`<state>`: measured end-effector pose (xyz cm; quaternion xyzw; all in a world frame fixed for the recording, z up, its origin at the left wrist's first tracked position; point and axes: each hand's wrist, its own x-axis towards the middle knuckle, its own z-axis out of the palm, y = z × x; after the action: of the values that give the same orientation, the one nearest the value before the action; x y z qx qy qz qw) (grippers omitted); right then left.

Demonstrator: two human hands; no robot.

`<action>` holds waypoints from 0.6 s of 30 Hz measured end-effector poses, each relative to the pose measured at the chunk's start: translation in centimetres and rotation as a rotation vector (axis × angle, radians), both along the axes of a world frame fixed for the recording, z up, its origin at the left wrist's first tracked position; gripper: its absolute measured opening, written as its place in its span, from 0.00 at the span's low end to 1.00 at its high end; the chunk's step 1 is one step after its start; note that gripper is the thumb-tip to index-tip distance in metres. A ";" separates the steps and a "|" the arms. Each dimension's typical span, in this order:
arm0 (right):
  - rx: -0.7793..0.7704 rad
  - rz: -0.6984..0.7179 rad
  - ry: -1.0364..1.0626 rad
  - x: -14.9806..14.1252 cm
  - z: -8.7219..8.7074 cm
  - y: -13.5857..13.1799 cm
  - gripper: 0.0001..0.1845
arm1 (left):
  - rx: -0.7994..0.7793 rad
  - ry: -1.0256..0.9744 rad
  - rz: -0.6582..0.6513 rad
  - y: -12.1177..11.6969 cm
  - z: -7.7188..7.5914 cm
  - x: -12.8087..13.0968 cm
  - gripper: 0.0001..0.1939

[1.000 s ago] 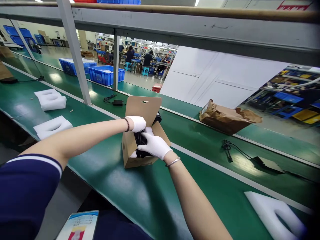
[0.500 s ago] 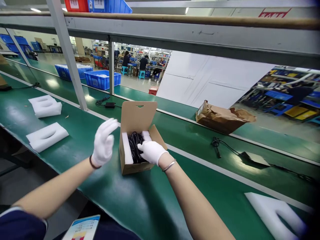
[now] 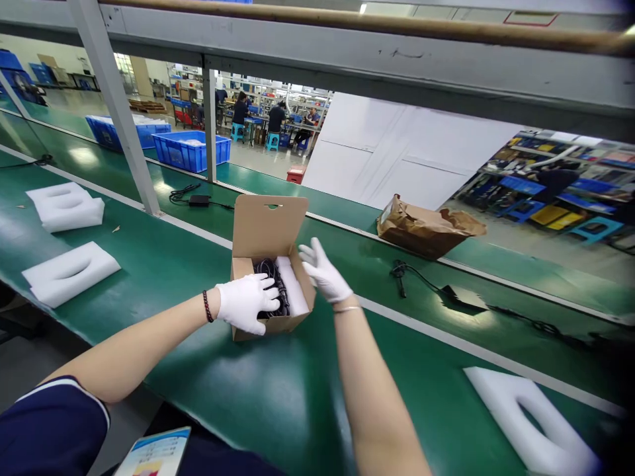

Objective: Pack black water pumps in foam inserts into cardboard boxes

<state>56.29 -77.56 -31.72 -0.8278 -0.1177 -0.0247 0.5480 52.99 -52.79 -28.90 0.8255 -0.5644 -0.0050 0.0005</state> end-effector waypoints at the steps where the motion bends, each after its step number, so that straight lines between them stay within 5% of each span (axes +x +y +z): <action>1: 0.052 0.043 0.004 1.0 -1.1 1.3 0.48 | -0.013 0.033 -0.031 0.4 -0.2 0.5 0.17; 4: 0.133 0.062 -0.071 2.4 -3.0 5.0 0.31 | -0.222 0.241 -0.051 2.3 -1.3 1.1 0.22; 7: 0.131 -0.018 -0.137 1.4 -3.6 5.6 0.17 | -0.733 0.536 0.201 4.4 -2.9 -0.8 0.29; 10: 0.056 -0.028 -0.213 -0.8 -4.0 3.8 0.26 | -1.164 0.821 0.487 5.2 -3.6 -4.0 0.36; 13: -0.016 0.077 -0.293 -3.3 -4.5 2.5 0.37 | -1.272 0.966 0.691 4.7 -3.2 -5.7 0.46; 16: -0.073 0.128 -0.373 -5.2 -4.7 3.1 0.47 | -1.331 0.849 0.739 3.8 -4.0 -5.2 0.51; 18: -0.092 0.070 -0.395 -5.8 -4.9 3.7 0.46 | -1.382 0.674 0.747 3.5 -5.7 -4.6 0.45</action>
<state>50.54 -73.81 -36.62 -0.8265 -0.2524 -0.1621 0.4764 48.37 -49.30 -34.55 0.7261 -0.1013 0.0957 0.6733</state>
